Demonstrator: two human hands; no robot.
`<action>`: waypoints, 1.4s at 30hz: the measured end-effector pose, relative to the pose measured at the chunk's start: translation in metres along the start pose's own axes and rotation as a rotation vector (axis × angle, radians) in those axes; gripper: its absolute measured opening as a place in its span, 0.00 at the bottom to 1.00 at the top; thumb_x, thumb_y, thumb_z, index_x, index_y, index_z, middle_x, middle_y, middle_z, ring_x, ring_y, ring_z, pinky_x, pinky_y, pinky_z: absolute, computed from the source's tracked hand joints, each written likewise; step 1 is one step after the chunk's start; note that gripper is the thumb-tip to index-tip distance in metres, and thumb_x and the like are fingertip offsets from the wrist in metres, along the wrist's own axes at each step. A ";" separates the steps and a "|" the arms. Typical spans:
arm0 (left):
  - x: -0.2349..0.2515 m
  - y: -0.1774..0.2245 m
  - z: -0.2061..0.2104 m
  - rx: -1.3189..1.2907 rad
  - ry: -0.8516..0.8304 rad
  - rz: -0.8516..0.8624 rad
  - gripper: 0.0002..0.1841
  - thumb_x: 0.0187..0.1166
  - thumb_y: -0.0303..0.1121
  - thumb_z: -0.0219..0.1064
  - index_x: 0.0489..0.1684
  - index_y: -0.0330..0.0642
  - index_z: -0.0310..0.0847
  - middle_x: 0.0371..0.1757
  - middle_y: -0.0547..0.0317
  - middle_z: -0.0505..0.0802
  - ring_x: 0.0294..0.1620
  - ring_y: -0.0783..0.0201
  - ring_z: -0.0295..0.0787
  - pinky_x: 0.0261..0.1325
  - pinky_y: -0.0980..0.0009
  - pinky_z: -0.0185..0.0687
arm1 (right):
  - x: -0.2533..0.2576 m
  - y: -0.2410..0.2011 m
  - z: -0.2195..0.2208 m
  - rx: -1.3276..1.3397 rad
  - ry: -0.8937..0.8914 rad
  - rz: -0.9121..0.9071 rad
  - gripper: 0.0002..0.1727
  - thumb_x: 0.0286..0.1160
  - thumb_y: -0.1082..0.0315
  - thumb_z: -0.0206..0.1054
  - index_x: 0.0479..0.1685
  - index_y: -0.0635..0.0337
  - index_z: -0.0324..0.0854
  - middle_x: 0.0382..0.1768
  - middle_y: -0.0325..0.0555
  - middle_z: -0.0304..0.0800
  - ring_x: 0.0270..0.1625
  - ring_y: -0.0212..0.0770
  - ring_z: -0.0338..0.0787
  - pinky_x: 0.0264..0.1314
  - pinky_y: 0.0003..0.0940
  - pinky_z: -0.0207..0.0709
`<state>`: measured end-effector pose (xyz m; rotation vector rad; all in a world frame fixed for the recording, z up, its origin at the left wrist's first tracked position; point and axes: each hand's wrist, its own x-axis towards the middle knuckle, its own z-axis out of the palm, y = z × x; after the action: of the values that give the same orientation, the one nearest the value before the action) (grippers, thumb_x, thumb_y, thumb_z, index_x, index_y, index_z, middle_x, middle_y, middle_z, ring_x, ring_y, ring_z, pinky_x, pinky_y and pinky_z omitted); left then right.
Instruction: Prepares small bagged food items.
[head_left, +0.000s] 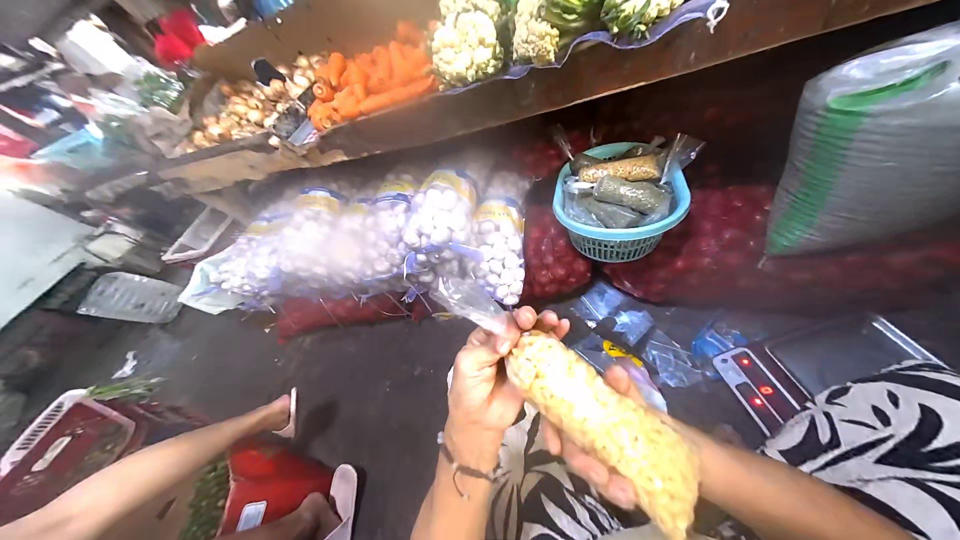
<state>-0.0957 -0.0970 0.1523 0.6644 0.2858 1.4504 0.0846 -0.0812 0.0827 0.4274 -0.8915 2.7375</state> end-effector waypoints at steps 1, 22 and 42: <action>0.003 0.000 -0.003 0.000 0.068 0.011 0.07 0.76 0.28 0.69 0.40 0.37 0.94 0.48 0.45 0.97 0.58 0.49 0.95 0.74 0.47 0.82 | -0.004 -0.013 -0.008 -0.172 0.140 0.018 0.47 0.72 0.20 0.50 0.61 0.56 0.85 0.34 0.41 0.94 0.30 0.34 0.94 0.30 0.29 0.90; -0.006 0.013 0.003 0.259 0.138 0.009 0.09 0.77 0.33 0.68 0.26 0.46 0.91 0.32 0.55 0.95 0.43 0.57 0.96 0.58 0.58 0.91 | -0.013 -0.033 -0.011 -2.109 0.394 -0.651 0.28 0.93 0.44 0.49 0.59 0.57 0.87 0.50 0.43 0.94 0.52 0.36 0.91 0.57 0.30 0.82; -0.035 -0.003 0.029 0.193 -0.148 -0.831 0.20 0.90 0.33 0.49 0.22 0.56 0.80 0.17 0.75 0.82 0.21 0.76 0.84 0.35 0.77 0.86 | -0.019 -0.100 0.061 -2.707 -0.480 -0.541 0.15 0.87 0.75 0.52 0.63 0.67 0.79 0.42 0.51 0.86 0.37 0.46 0.81 0.41 0.36 0.75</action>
<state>-0.0812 -0.1376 0.1660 0.6886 0.5162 0.5813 0.1452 -0.0413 0.1770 0.3489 -2.4952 -0.4764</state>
